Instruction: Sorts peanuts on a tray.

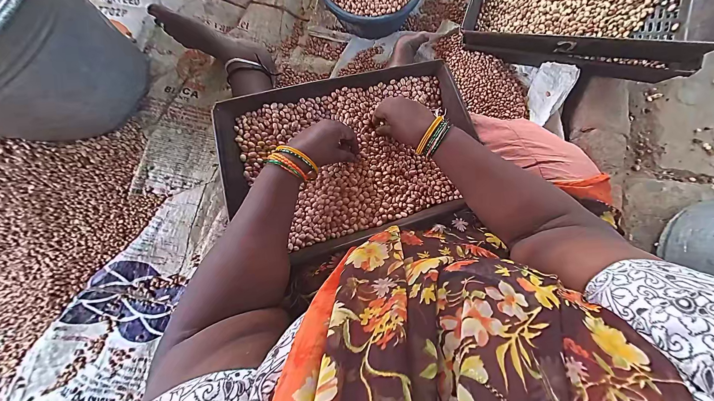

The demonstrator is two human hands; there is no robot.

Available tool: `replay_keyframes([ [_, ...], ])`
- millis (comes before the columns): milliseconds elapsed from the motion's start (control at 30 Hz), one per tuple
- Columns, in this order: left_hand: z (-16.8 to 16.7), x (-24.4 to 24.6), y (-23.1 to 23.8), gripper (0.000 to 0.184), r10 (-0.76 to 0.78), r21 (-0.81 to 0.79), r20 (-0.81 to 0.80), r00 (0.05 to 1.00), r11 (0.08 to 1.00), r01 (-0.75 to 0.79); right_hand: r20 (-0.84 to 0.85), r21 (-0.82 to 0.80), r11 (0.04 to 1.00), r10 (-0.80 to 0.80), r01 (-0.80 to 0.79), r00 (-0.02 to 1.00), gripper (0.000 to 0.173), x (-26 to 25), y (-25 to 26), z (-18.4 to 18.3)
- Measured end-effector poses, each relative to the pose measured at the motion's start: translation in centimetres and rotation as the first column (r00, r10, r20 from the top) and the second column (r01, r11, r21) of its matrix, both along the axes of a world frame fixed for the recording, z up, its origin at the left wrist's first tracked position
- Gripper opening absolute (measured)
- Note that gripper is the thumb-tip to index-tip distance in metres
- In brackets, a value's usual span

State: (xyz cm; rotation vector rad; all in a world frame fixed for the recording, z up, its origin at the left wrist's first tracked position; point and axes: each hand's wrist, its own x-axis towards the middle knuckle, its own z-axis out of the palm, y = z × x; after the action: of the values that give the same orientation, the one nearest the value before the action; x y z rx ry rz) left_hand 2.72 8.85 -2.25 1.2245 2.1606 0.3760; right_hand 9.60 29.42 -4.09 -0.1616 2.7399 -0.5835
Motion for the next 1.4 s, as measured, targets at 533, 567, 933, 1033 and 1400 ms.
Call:
replay_keyframes([
  [533, -0.4, 0.3, -0.3, 0.012, 0.370, 0.311, 0.676, 0.637, 0.641, -0.702, 0.086, -0.869, 0.441, -0.309, 0.223, 0.947, 0.012, 0.3, 3.6, 0.1],
  [567, -0.5, 0.4, -0.2, 0.011, 0.368, 0.313, 0.494, 0.788, 0.770, -0.556, 0.166, -0.929, 0.280, -0.270, 0.243, 0.948, 0.010, 0.4, 3.9, 0.4],
  [933, 1.1, 0.1, 0.1, 0.026, 0.349, -0.136, -0.307, 0.885, 0.904, -0.404, 0.013, -0.185, 0.963, 0.200, -0.194, 0.980, 0.019, 0.0, 0.3, -0.4],
  [1033, 1.7, -0.4, -0.2, 0.030, 0.505, -0.071, -0.333, 0.796, 0.829, -0.555, 0.028, -0.137, 0.975, 0.183, -0.177, 0.983, 0.019, 0.0, 0.0, -0.6],
  [1400, 0.6, 0.1, 0.6, 0.047, 0.414, -0.056, -0.222, 0.883, 0.898, -0.436, 0.046, -0.676, 0.670, -0.377, 0.307, 0.925, 0.022, 0.1, 3.3, 0.1],
])
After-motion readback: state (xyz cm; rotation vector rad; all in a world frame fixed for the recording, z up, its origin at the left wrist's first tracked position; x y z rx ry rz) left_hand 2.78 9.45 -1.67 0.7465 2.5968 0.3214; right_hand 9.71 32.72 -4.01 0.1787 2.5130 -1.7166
